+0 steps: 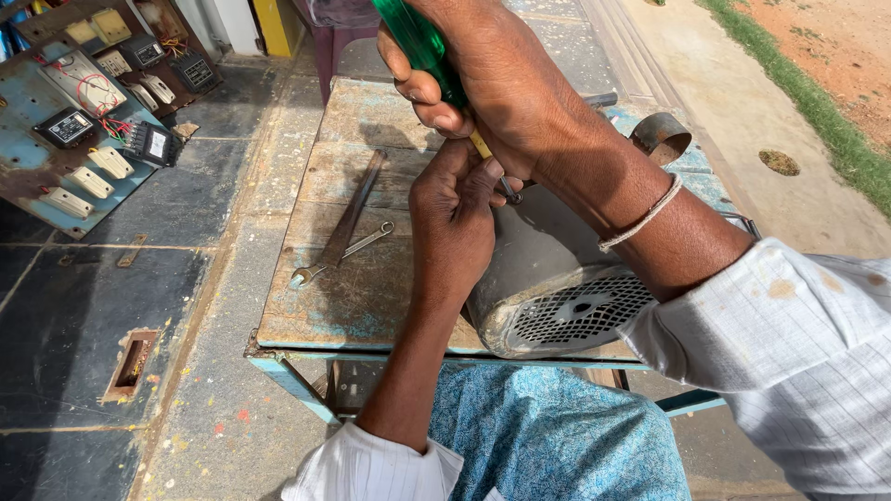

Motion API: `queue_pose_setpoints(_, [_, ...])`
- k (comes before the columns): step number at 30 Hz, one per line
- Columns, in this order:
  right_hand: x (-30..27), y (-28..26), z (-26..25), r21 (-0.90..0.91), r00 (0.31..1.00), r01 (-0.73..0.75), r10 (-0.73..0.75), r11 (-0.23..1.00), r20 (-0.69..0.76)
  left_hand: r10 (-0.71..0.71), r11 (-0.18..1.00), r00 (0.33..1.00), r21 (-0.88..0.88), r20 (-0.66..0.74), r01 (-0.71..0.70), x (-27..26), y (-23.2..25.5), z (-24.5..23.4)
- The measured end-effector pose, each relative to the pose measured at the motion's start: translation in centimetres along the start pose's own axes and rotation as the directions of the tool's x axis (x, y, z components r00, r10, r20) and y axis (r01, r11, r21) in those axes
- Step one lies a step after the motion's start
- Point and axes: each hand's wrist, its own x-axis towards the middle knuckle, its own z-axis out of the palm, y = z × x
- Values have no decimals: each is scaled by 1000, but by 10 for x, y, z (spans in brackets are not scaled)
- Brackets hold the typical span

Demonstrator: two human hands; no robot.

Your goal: The person disassembles an electric motor by removing the screws from the outer casing using a screwdriver, taking off the metal fan cover, and then using pliers to remove components from the internal shaft.

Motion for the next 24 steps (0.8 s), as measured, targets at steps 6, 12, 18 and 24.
queue_pose_setpoints(6, [2,-1,2,-81,999,45,-44,996,19,40,999,999,-34,3,-40,-1,-6,2])
queue_pose_setpoints(12, [9,-4,12,-251,998,22,-37,968,-52,16,999,1000,-41,-18,-16,-1,-9,2])
queue_pose_setpoints(18, [17,-4,24,-486,966,-128,-2,865,-259,-50,988,998,-146,34,54,3,-11,-3])
queue_pose_setpoints(24, [30,3,24,-395,967,15,-114,918,-229,-8,992,997,-126,73,17,4,-15,-7])
